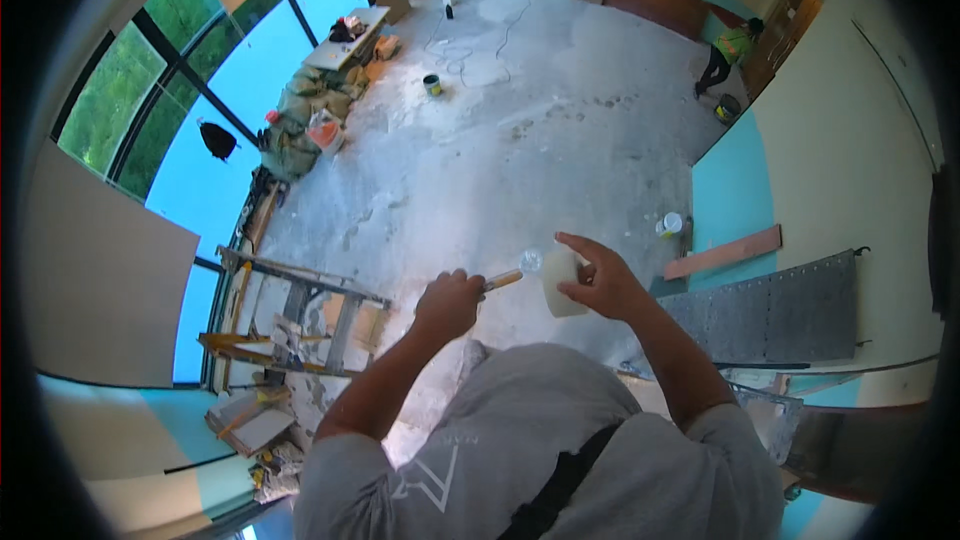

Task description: The person applies plaster to the ceiling using putty knives, then applies joint tape along the ceiling seam by hand.

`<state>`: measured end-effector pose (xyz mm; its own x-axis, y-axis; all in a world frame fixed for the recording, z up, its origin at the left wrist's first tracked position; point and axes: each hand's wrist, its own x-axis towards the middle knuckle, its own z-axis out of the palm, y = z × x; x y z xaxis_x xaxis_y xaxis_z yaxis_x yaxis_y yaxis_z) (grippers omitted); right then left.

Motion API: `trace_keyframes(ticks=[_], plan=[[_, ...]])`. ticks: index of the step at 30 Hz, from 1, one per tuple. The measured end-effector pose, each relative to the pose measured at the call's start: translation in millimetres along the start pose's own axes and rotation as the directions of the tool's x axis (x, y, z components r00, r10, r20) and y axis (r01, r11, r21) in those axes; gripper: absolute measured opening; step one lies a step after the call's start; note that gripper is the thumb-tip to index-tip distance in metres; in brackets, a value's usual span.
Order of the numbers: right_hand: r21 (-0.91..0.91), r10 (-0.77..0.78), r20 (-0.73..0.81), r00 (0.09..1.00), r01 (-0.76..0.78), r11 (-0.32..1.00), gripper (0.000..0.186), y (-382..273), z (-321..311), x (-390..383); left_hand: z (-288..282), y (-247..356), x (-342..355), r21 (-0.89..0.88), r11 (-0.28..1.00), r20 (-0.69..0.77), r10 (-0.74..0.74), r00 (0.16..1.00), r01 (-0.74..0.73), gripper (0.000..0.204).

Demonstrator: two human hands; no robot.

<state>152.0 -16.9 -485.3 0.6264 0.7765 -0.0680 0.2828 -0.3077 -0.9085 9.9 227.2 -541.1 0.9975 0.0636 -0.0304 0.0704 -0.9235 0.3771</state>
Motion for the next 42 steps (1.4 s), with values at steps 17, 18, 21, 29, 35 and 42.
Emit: trace_keyframes(ticks=[17, 18, 21, 29, 35, 42], plan=[[0.538, 0.252, 0.114, 0.961, -0.273, 0.798, 0.063, 34, 56, 11, 60, -251, -92, -0.839, 0.346, -0.204, -0.916, 0.346, 0.42, 0.04], [0.602, 0.299, 0.111, 0.948, -0.304, 0.738, 0.063, 32, 60, 13, 55, -270, -111, -0.839, 0.314, -0.235, -0.946, 0.225, 0.444, 0.039], [0.639, 0.36, 0.143, 0.922, -0.364, 0.678, 0.061, 26, 74, 23, 50, -351, -166, -0.999, 0.047, -0.045, -0.996, -0.082, -0.019, 0.028], [0.557, 0.464, 0.184, 0.866, -0.481, 0.677, 0.06, 20, 96, 50, -18, -481, -176, -0.705, 0.028, 0.214, -0.944, -0.25, -0.709, 0.012], [0.581, 0.47, 0.112, 0.875, -0.442, 0.684, 0.059, 30, 105, 45, -41, -539, -167, -0.631, 0.071, 0.182, -0.955, -0.236, -0.773, 0.019], [0.569, 0.51, 0.057, 0.858, -0.447, 0.69, 0.06, 13, 106, 44, -33, -581, -146, -0.685, 0.056, 0.278, -0.902, -0.332, -0.726, 0.023]])
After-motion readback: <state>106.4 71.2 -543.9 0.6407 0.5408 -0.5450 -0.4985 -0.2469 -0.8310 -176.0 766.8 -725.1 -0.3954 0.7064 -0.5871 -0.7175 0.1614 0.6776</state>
